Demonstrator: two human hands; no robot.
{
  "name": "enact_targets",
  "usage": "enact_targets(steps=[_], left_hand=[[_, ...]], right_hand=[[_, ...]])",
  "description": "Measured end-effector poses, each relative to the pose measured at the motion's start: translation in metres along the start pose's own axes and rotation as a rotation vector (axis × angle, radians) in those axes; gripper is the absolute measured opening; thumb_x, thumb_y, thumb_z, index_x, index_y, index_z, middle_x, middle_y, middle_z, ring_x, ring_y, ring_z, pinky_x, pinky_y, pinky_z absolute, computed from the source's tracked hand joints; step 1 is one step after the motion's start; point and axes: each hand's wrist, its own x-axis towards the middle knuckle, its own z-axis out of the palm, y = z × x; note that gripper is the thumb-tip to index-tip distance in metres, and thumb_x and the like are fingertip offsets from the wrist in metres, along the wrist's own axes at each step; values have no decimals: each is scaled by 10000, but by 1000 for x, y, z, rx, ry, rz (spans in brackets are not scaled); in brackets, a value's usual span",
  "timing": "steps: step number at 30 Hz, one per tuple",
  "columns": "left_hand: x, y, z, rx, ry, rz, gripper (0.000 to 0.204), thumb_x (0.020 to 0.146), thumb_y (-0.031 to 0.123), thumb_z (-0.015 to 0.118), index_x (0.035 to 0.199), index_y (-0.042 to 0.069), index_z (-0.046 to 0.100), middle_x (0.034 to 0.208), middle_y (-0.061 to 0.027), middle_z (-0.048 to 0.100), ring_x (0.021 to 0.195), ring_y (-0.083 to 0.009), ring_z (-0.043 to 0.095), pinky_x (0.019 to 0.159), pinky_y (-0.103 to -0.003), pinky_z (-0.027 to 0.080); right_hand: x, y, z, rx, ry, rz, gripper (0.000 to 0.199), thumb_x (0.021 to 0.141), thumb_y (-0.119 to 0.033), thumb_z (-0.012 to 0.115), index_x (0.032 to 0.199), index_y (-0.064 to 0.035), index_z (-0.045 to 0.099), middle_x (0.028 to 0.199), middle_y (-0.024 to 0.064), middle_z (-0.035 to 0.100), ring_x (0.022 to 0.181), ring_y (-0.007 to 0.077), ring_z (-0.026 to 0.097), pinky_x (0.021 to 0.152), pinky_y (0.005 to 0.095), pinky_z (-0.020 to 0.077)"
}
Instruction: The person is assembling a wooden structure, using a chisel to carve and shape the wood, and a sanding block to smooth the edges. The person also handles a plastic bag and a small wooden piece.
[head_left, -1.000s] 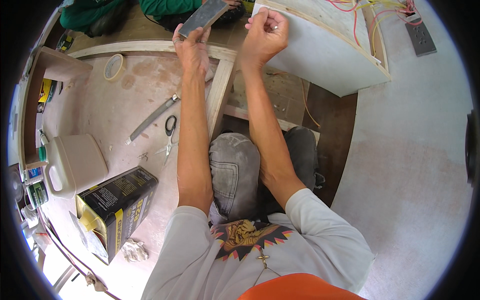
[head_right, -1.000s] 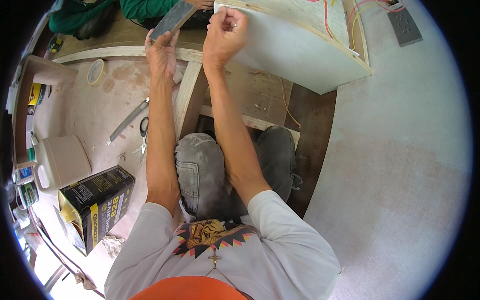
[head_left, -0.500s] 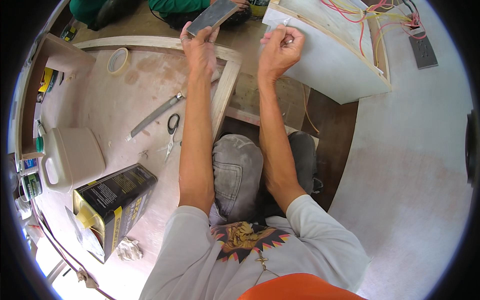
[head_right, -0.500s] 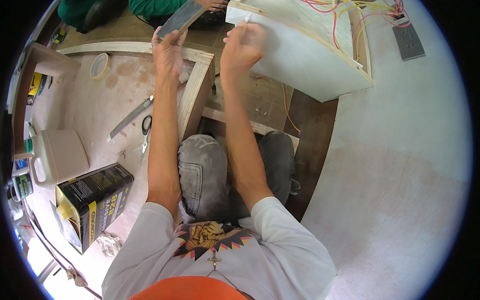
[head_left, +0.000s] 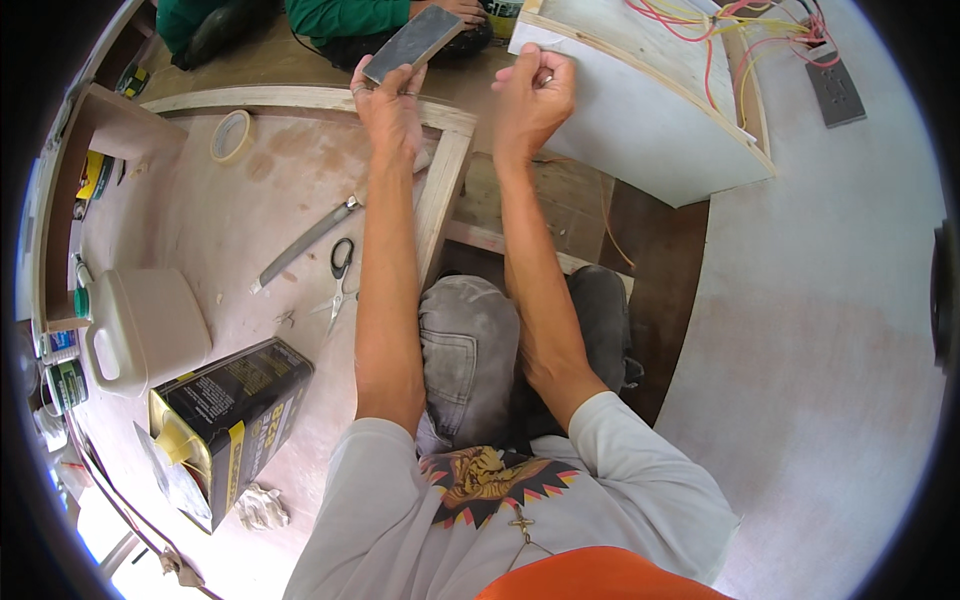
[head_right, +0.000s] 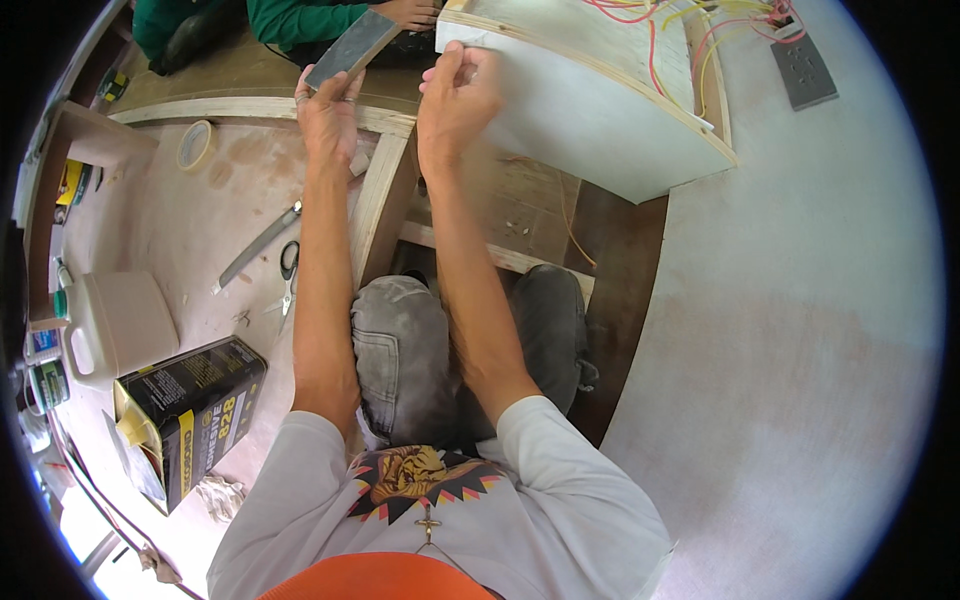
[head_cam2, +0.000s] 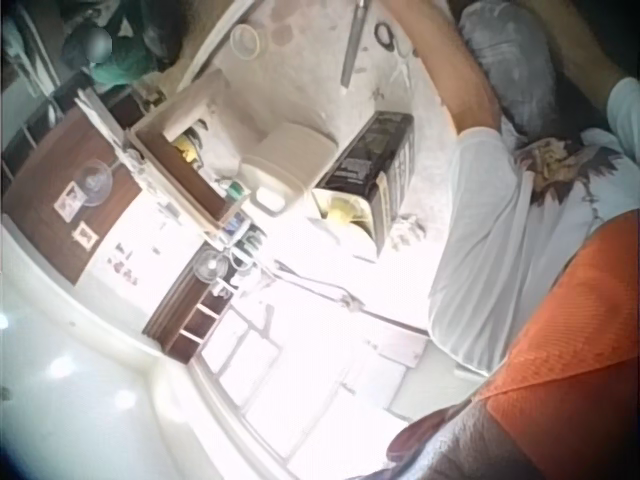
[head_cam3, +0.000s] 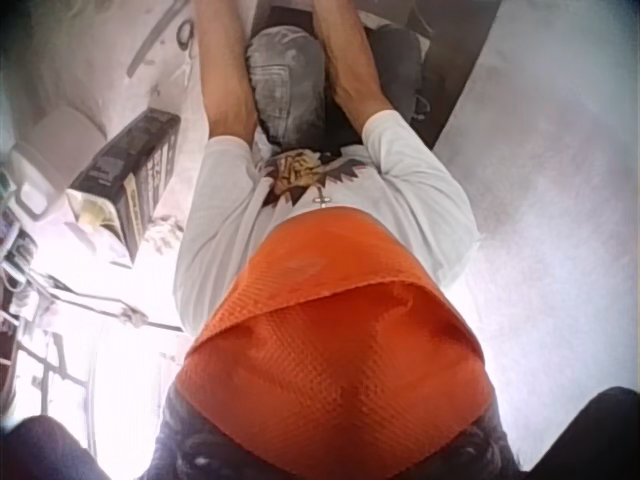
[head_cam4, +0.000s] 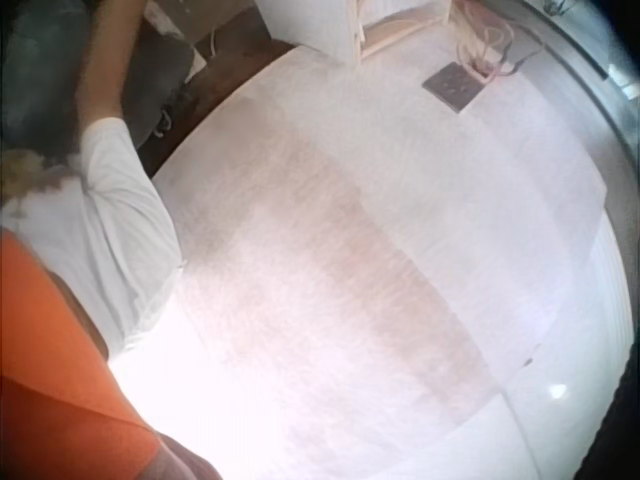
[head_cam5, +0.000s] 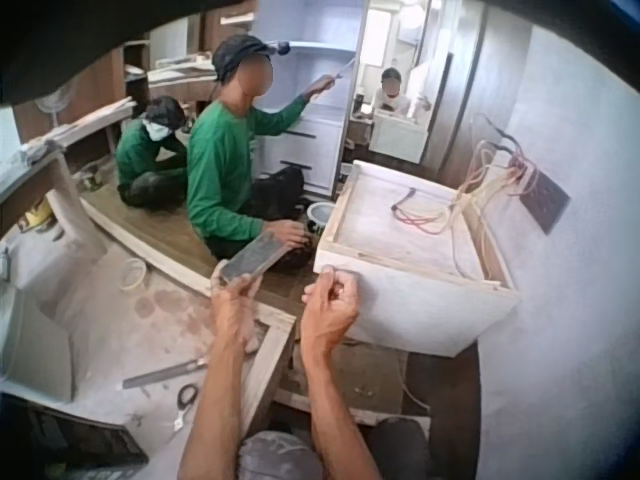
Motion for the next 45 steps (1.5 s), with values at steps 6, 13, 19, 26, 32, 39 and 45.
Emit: enact_targets(steps=[6,13,19,26,32,39,45], left_hand=[[1,0,-1,-28,-41,-25,712,789,-170,641,1369,78,312,1158,-156,531,976,-250,619,1008,-513,530],[6,-2,-8,-18,-74,-13,714,785,-166,653,1369,71,317,1203,-163,530,1038,-273,616,1020,-517,516],[9,-4,-11,28,-110,-12,738,789,-154,657,1402,48,299,1257,-192,514,1097,-302,610,1057,-533,490],[10,-2,-11,69,-85,-24,747,809,-154,641,1431,23,269,1268,-207,510,1113,-324,615,1056,-519,515],[9,-2,-12,31,-121,-30,748,795,-161,654,1415,23,278,1262,-206,516,1107,-317,619,1046,-518,516],[7,0,-8,-8,-91,-32,701,809,-164,639,1374,79,303,1172,-176,544,1004,-280,632,1056,-531,491],[0,-1,-5,-8,-58,-48,707,803,-165,641,1374,81,304,1091,-154,553,948,-238,622,1034,-518,521]], right_hand=[[-8,9,-9,94,91,-76,207,961,-132,666,1006,25,540,789,84,636,628,123,624,523,248,495],[1,8,14,230,93,-56,199,955,-100,675,1022,27,537,800,93,634,657,128,635,543,251,548],[9,11,10,180,105,-86,153,970,-102,643,934,16,552,685,65,638,565,100,609,513,258,522],[9,5,-3,38,41,-101,179,979,-116,612,894,15,524,668,76,628,531,116,586,502,278,517],[4,9,-23,58,-22,7,170,971,-111,612,915,30,536,678,77,633,563,119,618,522,288,546],[-13,6,-72,-157,-71,98,160,988,-142,586,936,3,543,677,68,617,569,117,601,544,261,512],[-14,18,-86,-242,-62,12,148,987,-138,584,930,-8,541,796,78,637,661,130,616,678,288,538]])
